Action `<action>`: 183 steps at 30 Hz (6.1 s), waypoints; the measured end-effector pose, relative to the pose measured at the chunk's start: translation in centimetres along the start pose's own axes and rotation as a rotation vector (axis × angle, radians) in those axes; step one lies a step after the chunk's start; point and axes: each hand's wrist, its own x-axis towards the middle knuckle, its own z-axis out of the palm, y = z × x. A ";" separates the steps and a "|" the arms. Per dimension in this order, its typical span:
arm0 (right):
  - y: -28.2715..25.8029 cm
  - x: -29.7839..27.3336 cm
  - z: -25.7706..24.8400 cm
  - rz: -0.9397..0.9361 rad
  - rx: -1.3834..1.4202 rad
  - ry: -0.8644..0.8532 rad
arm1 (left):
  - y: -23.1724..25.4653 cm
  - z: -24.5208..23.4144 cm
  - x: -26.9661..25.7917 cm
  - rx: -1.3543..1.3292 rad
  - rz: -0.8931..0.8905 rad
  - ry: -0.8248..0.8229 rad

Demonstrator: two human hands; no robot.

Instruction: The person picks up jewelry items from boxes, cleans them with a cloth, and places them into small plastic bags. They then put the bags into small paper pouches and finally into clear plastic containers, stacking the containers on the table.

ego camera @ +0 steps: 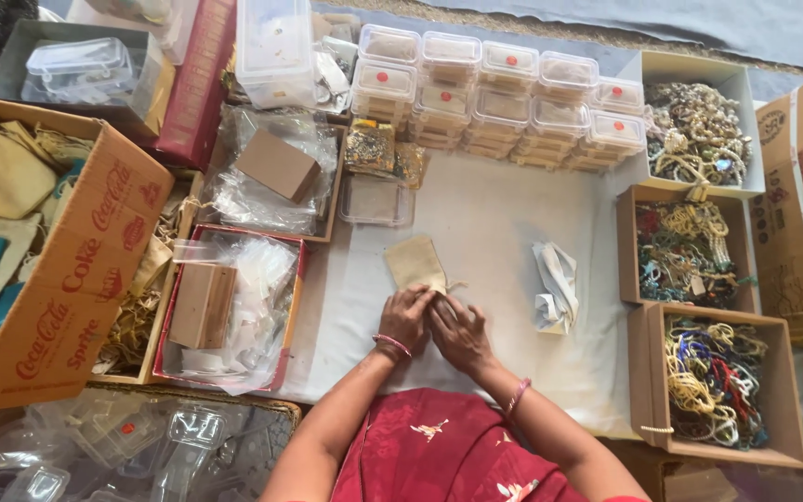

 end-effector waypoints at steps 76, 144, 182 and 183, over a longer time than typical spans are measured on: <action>5.6 3.6 3.3 -0.180 0.323 -0.238 | -0.5 -3.8 2.9 -0.022 0.073 -0.204; 4.2 3.3 -0.2 0.421 0.768 -0.758 | 0.0 -5.6 0.8 -0.587 -0.443 -0.410; 4.4 -1.9 3.3 1.234 1.897 -0.196 | -18.8 -14.5 -38.1 0.503 -1.375 -0.075; 4.4 -1.7 3.2 1.233 1.891 -0.193 | -17.6 -16.4 -35.9 0.484 -1.405 0.056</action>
